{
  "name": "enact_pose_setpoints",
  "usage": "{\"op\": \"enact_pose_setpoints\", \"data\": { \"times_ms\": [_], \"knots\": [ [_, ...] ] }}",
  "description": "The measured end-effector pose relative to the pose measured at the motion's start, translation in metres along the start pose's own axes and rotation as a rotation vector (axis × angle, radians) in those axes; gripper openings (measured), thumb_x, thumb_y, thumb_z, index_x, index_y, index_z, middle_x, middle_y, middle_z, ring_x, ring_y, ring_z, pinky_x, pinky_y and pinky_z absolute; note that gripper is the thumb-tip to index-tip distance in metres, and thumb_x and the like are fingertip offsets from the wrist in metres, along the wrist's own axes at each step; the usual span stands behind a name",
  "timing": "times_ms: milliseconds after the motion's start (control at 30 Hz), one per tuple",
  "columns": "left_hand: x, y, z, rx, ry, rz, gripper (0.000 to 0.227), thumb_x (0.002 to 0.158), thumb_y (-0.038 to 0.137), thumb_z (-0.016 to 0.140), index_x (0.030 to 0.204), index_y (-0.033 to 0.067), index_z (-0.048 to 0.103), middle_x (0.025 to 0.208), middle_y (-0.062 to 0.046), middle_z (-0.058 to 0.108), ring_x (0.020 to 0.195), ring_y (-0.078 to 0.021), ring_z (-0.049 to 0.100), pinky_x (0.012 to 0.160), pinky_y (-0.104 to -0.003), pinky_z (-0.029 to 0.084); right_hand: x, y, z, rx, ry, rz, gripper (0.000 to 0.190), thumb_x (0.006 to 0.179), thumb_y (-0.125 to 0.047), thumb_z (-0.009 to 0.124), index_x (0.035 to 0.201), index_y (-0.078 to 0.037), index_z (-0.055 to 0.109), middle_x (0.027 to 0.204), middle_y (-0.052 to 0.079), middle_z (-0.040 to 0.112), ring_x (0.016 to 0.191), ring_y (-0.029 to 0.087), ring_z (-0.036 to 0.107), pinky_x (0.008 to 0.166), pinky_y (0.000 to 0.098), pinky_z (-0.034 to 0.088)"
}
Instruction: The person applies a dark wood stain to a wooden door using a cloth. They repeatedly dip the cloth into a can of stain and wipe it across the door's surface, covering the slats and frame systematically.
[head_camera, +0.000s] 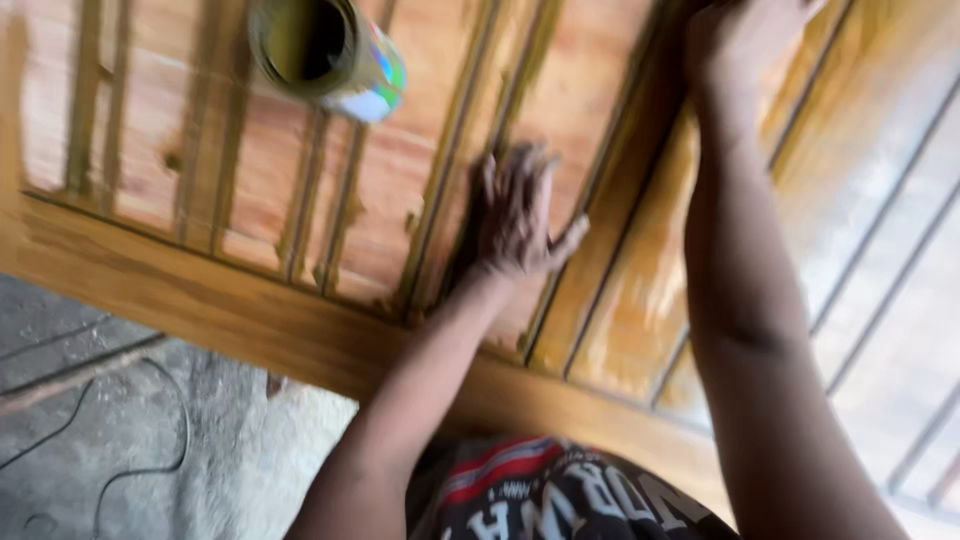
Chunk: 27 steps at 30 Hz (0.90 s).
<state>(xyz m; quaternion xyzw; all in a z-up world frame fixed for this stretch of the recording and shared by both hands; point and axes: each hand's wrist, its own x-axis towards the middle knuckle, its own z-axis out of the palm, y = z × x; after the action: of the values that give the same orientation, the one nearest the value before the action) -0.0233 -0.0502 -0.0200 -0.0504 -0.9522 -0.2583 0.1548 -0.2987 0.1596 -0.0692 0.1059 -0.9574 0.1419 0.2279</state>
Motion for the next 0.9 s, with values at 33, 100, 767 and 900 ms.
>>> {"op": "enact_pose_setpoints", "data": {
  "times_ms": [33,100,767,900],
  "knots": [
    [-0.008,0.002,0.001,-0.005,-0.018,-0.009,0.078,0.098,0.062,0.055,0.149,0.0051,0.041,0.156,-0.02,0.041,0.149,-0.039,0.036,0.122,-0.07,0.019,-0.041,-0.015,-0.027,0.007,0.024,-0.035,0.011,0.098,-0.01,0.06,0.09,-0.009,0.067,0.087,0.014,0.063,0.09,0.036,0.06,0.091,0.0569,0.039],
    [0.003,-0.006,0.006,0.009,0.0,0.005,0.078,0.098,0.061,0.056,0.149,0.0053,0.041,0.156,-0.02,0.041,0.149,-0.0391,0.037,0.122,-0.07,0.018,-0.107,-0.056,-0.081,0.049,0.053,-0.066,0.01,0.099,-0.009,0.06,0.091,-0.009,0.066,0.088,0.014,0.062,0.091,0.036,0.06,0.091,0.0561,0.039],
    [-0.22,0.039,-0.173,-0.445,0.096,-0.135,0.051,0.109,0.029,0.06,0.148,0.0,0.044,0.159,-0.023,0.041,0.149,-0.0379,0.04,0.126,-0.046,0.032,-0.285,-0.173,-0.137,0.123,-0.154,-0.03,0.017,0.103,-0.022,0.066,0.094,-0.008,0.068,0.098,0.017,0.062,0.101,0.039,0.06,0.1,0.0626,0.039],
    [-0.277,0.023,-0.22,-0.314,0.154,-0.221,0.05,0.104,0.034,0.057,0.141,0.0003,0.049,0.154,-0.025,0.044,0.146,-0.0393,0.045,0.124,-0.049,0.039,-0.237,-0.137,-0.122,0.186,-0.022,-0.181,0.014,0.092,-0.013,0.061,0.098,-0.012,0.073,0.101,0.016,0.067,0.103,0.04,0.06,0.093,0.0656,0.039]
  ]
}}
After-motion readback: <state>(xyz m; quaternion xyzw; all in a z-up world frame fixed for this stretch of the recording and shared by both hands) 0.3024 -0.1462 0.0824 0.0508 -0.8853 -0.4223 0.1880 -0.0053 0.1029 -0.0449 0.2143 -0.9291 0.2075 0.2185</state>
